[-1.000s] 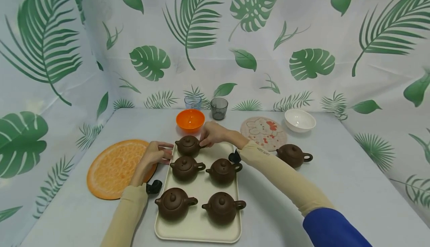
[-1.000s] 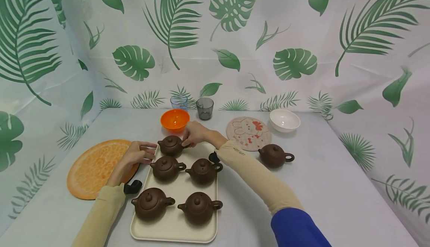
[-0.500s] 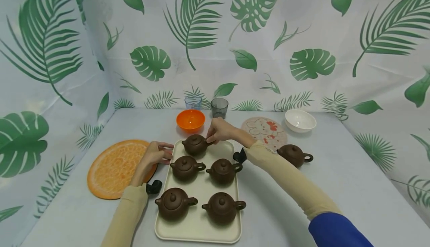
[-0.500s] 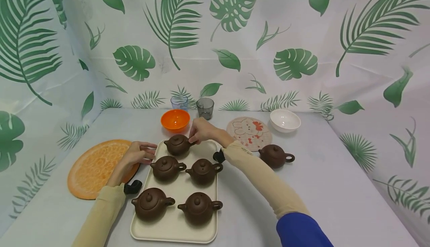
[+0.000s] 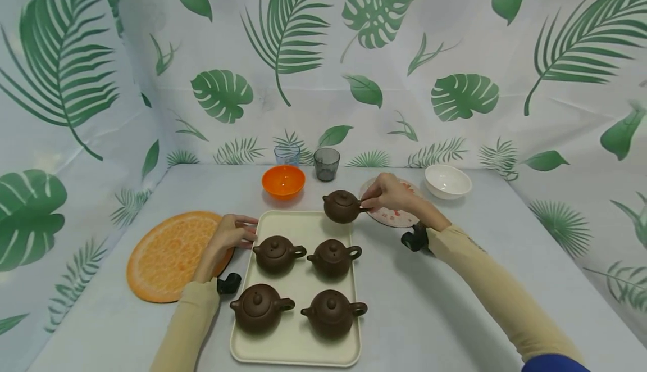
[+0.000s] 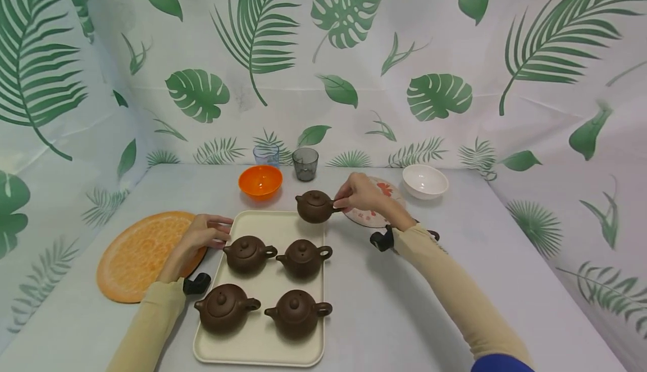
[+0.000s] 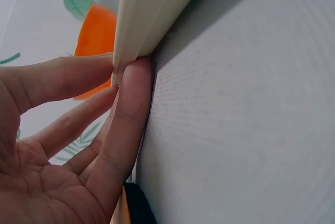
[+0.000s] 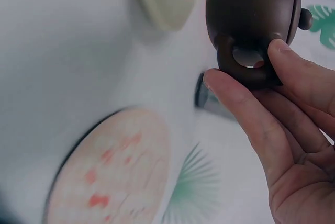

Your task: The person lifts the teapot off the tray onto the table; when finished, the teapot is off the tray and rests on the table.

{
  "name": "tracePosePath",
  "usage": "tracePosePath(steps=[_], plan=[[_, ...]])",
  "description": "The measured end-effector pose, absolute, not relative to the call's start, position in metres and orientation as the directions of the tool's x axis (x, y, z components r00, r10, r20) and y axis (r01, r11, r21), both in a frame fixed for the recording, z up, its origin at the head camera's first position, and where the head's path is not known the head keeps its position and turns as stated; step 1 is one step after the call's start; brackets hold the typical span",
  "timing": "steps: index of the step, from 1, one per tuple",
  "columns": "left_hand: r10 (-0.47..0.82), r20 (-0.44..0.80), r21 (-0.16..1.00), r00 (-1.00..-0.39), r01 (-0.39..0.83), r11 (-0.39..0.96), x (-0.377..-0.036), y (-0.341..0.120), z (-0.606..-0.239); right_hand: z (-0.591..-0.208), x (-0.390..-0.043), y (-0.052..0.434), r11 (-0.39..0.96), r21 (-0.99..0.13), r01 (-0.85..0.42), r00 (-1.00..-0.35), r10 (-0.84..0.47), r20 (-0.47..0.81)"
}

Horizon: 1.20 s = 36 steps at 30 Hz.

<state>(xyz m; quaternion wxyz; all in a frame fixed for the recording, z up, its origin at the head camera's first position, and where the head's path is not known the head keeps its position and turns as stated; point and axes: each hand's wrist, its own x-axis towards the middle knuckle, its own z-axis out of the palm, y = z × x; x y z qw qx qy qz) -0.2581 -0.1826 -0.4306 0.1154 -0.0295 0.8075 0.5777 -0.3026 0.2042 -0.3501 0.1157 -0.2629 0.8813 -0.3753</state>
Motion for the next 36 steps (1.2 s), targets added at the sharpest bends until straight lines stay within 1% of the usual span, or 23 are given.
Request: tracePosePath(steps=[4,12,21,28,36], plan=[[0.086,-0.213,0.927,-0.973,-0.173,0.334,-0.257,-0.184,-0.431,-0.356,-0.294,0.226,0.616,-0.687,-0.386,-0.847,-0.532,-0.002],[0.089,-0.223,0.926,-0.971,-0.182,0.332,-0.257,-0.184,-0.430,-0.367,-0.280,0.248,0.596,-0.706,-0.383,-0.848,-0.531,0.011],[0.106,-0.201,0.935,-0.974,-0.158,0.318,-0.254,-0.184,-0.429,-0.374,-0.275,0.253,0.590,-0.709,-0.385,-0.845,-0.534,0.014],[0.083,-0.222,0.927,-0.972,-0.184,0.327,-0.253,-0.186,-0.430,-0.380,-0.273,0.254,0.604,-0.710,-0.362,-0.845,-0.534,-0.023],[0.100,-0.207,0.934,-0.973,-0.166,0.318,-0.254,-0.184,-0.429,-0.379,-0.271,0.257,0.628,-0.689,-0.361,-0.855,-0.519,-0.025]])
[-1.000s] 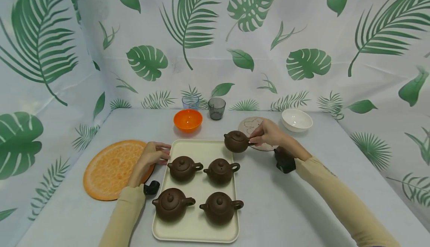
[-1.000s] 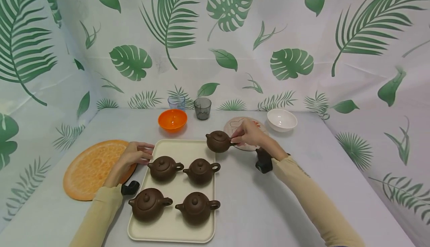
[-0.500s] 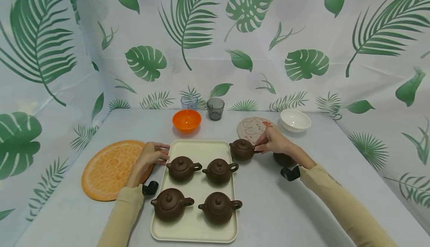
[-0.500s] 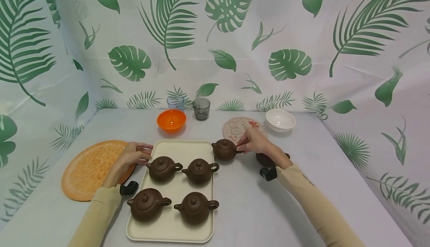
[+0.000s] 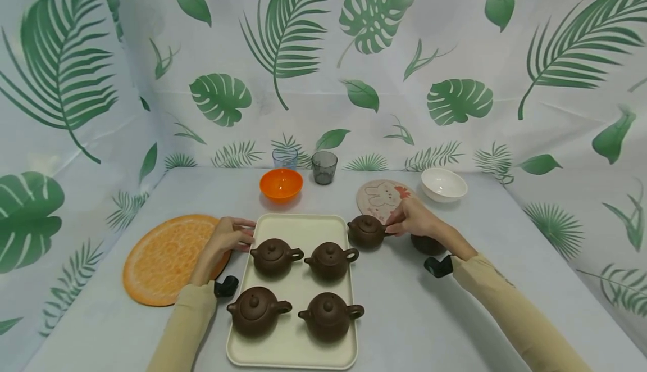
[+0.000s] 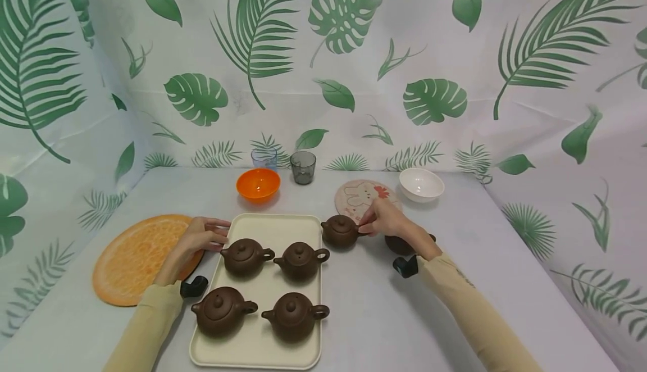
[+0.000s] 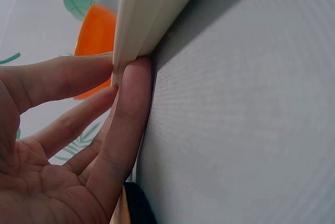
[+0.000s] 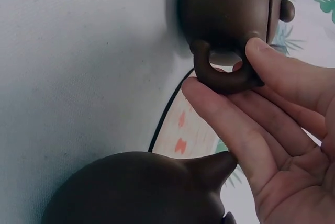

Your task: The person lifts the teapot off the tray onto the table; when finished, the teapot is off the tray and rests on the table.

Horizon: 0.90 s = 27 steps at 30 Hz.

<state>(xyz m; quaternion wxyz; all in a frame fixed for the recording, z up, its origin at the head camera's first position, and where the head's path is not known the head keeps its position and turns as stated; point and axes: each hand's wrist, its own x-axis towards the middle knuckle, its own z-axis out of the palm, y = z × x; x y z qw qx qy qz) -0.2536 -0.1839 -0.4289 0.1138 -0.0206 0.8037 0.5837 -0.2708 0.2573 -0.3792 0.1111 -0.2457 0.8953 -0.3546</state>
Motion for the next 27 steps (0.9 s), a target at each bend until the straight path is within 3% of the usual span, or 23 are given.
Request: tracePosePath(steps=[4,9,14,19,27], plan=[[0.089,-0.207,0.934,-0.974,-0.170,0.314,-0.254,-0.185,-0.431,-0.377,-0.272,0.256,0.678,-0.619,-0.397,-0.865,-0.503,0.004],[0.091,-0.206,0.937,-0.974,-0.170,0.306,-0.254,-0.184,-0.431,-0.368,-0.264,0.244,0.735,-0.535,-0.416,-0.902,-0.409,0.139],[0.091,-0.199,0.936,-0.976,-0.162,0.314,-0.255,-0.183,-0.429,-0.359,-0.245,0.222,0.674,-0.590,-0.444,-0.895,-0.370,0.251],[0.085,-0.200,0.934,-0.976,-0.164,0.316,-0.256,-0.183,-0.428,-0.364,-0.234,0.208,0.563,-0.697,-0.444,-0.864,-0.475,0.167],[0.090,-0.206,0.936,-0.974,-0.169,0.309,-0.256,-0.184,-0.431,-0.389,-0.225,0.193,0.461,-0.761,-0.456,-0.798,-0.591,0.121]])
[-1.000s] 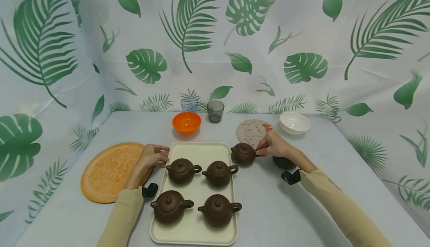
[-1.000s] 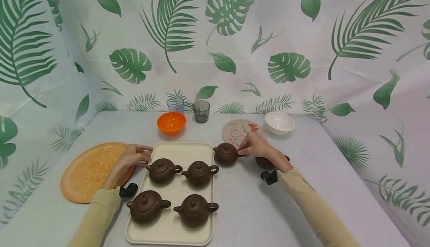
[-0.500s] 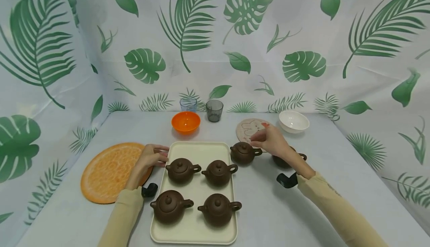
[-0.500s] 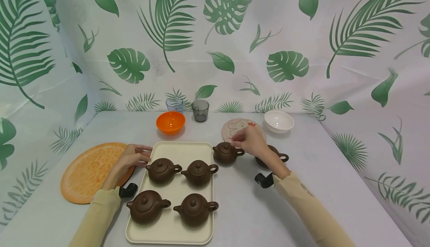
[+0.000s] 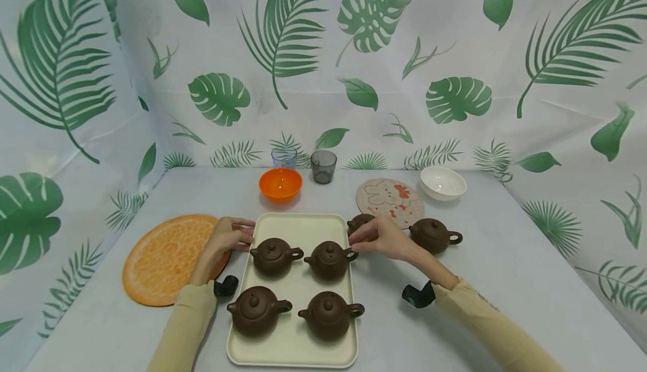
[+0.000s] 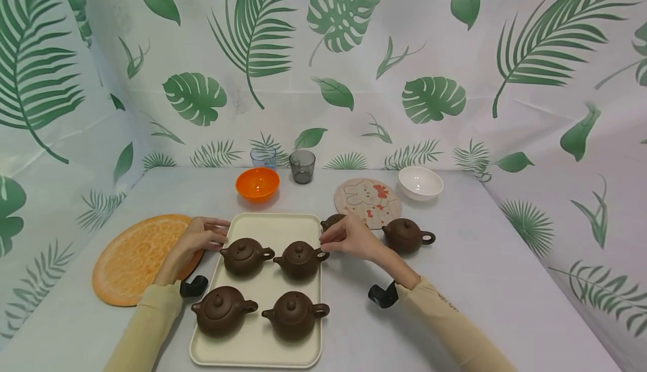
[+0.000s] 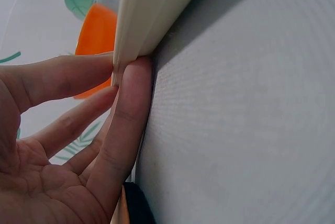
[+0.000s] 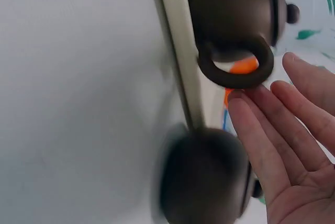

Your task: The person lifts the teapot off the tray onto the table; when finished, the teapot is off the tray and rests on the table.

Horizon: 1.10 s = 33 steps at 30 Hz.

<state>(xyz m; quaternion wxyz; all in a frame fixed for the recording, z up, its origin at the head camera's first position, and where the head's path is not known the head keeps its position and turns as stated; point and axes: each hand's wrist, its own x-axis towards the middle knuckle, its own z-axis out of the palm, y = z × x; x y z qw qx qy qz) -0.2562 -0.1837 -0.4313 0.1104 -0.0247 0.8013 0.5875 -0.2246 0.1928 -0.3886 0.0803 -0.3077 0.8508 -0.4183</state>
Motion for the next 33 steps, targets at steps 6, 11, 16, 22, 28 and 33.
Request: tracePosePath(steps=[6,11,16,22,28,33], plan=[[0.110,-0.198,0.939,-0.974,-0.157,0.307,-0.256,-0.184,-0.432,-0.400,-0.218,0.186,0.436,-0.786,-0.438,-0.805,-0.580,0.126],[0.117,-0.203,0.935,-0.972,-0.156,0.320,-0.257,-0.184,-0.431,-0.405,-0.214,0.183,0.466,-0.764,-0.446,-0.829,-0.537,0.157],[0.111,-0.216,0.933,-0.970,-0.171,0.317,-0.256,-0.184,-0.431,-0.407,-0.210,0.181,0.485,-0.756,-0.439,-0.848,-0.503,0.170],[0.099,-0.221,0.934,-0.970,-0.181,0.309,-0.255,-0.183,-0.432,-0.408,-0.206,0.179,0.473,-0.745,-0.471,-0.840,-0.498,0.214],[0.105,-0.214,0.936,-0.971,-0.174,0.306,-0.256,-0.183,-0.432,-0.405,-0.203,0.187,0.488,-0.755,-0.439,-0.865,-0.456,0.208],[0.093,-0.205,0.936,-0.974,-0.167,0.311,-0.256,-0.183,-0.433,-0.398,-0.202,0.206,0.475,-0.797,-0.373,-0.893,-0.418,0.169]])
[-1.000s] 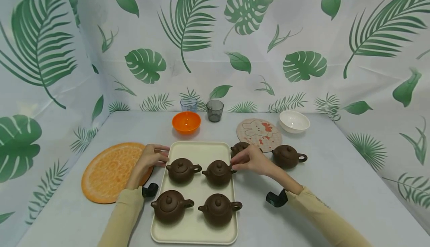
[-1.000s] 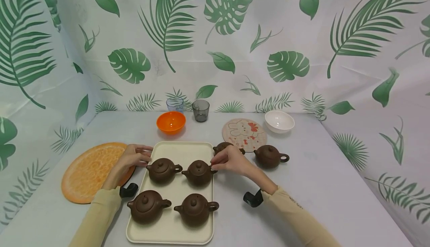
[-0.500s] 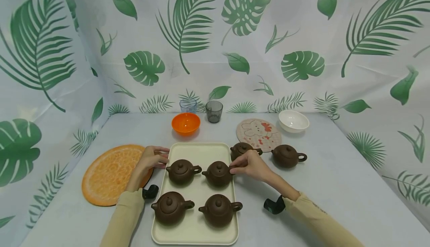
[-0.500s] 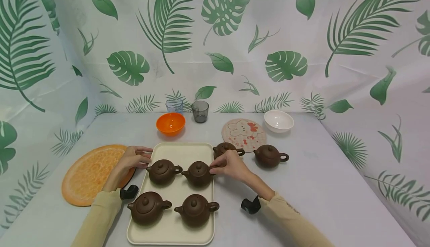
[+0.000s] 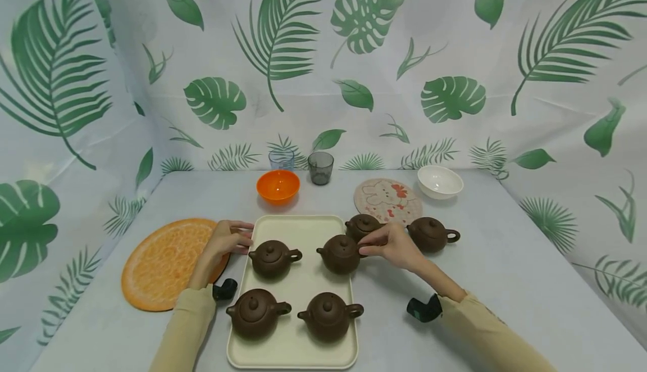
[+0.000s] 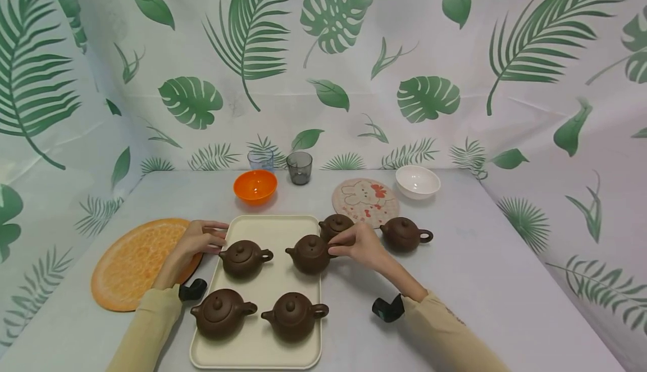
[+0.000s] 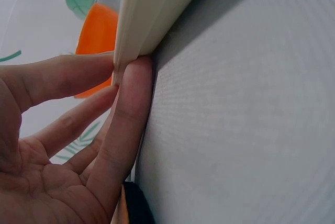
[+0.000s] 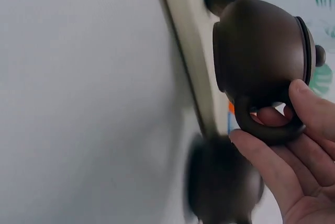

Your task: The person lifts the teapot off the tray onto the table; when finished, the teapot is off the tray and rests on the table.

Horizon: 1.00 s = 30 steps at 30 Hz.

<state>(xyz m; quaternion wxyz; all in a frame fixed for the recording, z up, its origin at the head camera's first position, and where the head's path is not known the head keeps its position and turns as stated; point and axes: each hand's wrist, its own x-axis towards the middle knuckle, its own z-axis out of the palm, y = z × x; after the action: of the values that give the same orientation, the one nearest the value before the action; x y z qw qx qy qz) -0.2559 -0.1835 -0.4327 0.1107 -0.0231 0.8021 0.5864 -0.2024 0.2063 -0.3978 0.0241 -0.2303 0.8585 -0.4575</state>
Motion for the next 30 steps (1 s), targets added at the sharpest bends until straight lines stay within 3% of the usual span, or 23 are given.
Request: tracePosePath(steps=[14,20,30], plan=[[0.083,-0.203,0.934,-0.976,-0.168,0.316,-0.254,-0.184,-0.431,-0.381,-0.186,0.289,0.439,-0.840,-0.320,-0.901,-0.416,0.125],[0.078,-0.210,0.932,-0.975,-0.175,0.318,-0.254,-0.182,-0.430,-0.382,-0.171,0.326,0.478,-0.808,-0.345,-0.901,-0.408,0.143],[0.079,-0.216,0.931,-0.973,-0.181,0.316,-0.255,-0.181,-0.431,-0.391,-0.157,0.369,0.551,-0.786,-0.281,-0.930,-0.357,0.082]])
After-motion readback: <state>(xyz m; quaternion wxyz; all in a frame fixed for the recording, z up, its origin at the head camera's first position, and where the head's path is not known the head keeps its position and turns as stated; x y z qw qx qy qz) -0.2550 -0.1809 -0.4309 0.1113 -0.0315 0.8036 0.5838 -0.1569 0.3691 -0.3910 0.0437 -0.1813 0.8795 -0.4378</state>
